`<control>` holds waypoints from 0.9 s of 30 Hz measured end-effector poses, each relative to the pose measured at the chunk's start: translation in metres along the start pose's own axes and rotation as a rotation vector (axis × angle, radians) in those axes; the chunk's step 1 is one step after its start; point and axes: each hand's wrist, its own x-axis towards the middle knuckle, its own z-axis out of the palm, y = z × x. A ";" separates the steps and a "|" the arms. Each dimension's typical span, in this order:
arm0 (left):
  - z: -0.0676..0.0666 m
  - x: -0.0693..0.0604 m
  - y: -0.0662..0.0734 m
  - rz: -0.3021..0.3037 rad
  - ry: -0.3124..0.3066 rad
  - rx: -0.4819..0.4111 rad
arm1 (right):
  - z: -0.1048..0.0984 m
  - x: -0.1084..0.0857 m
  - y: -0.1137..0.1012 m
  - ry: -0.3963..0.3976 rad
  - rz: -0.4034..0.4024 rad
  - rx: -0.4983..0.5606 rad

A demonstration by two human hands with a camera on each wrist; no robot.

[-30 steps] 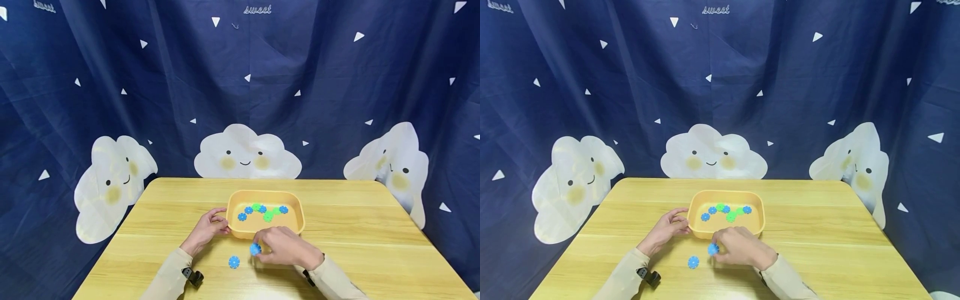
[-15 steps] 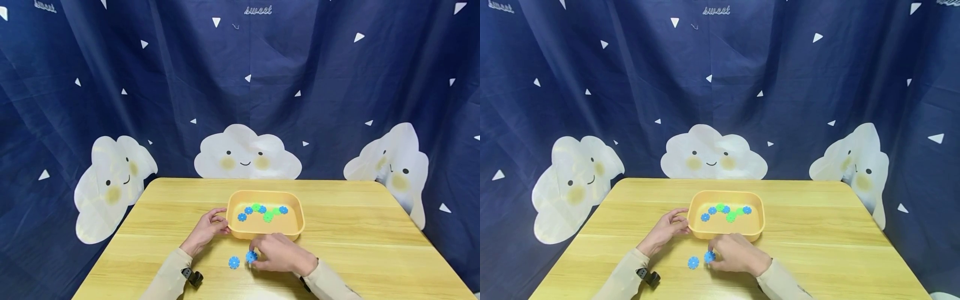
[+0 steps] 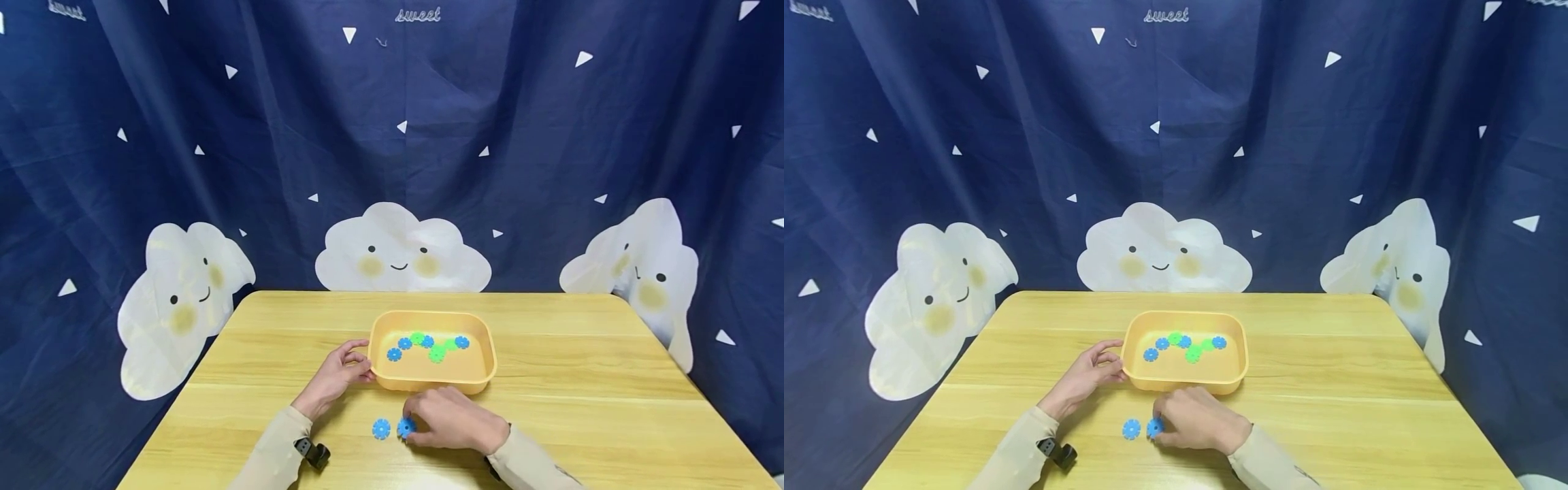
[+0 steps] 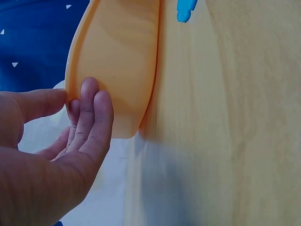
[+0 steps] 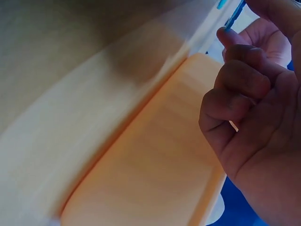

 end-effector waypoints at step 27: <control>0.002 0.000 0.000 -0.010 0.023 0.010 | 0.006 0.009 -0.006 -0.017 0.025 -0.057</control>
